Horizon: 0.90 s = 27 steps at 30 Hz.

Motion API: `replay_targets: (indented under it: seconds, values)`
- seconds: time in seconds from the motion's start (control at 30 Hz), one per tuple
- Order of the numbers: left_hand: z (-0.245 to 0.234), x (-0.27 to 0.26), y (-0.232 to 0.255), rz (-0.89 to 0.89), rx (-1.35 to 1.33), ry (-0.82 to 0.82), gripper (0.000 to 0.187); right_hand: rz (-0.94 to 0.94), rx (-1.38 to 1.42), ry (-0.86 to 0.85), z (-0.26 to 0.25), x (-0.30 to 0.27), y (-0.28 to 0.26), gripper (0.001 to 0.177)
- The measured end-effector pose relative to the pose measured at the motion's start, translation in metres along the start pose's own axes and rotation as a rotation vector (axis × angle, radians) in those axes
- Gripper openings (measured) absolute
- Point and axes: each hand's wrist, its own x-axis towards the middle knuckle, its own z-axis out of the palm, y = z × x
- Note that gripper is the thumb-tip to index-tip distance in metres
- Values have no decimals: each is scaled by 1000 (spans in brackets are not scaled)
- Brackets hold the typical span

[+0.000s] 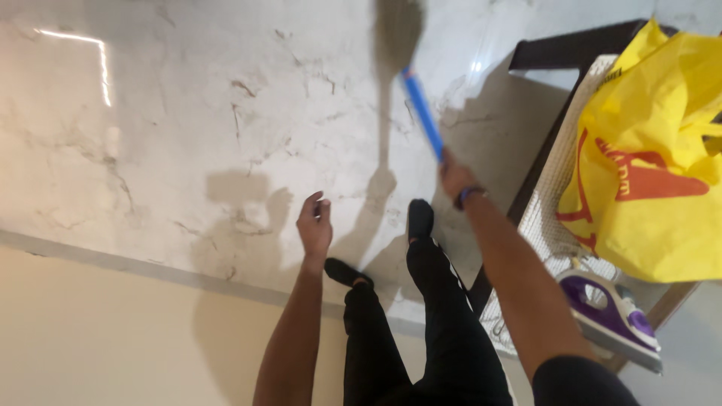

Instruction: The person sweeps the floor with a broom, moving dust and debris while navigating through various rooms.

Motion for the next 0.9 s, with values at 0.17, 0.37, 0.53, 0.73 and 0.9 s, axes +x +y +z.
replay_targets:
  seconds: [0.17,0.37,0.53,0.73,0.9]
  values:
    - [24,13,41,31,74,-32,32,-215,-154,-300,47,-64,-53,60]
    - [-22,15,42,-62,-239,86,37,-393,-15,-111,11,-106,-49,65]
    - [-74,0,28,-209,-99,137,40,13,-1,53,-89,-65,-23,61]
    - [-60,48,-35,-652,-367,135,43,-37,294,436,-157,74,13,59]
    - [5,150,-21,-470,-458,-3,35,74,-148,209,-145,133,-1,71]
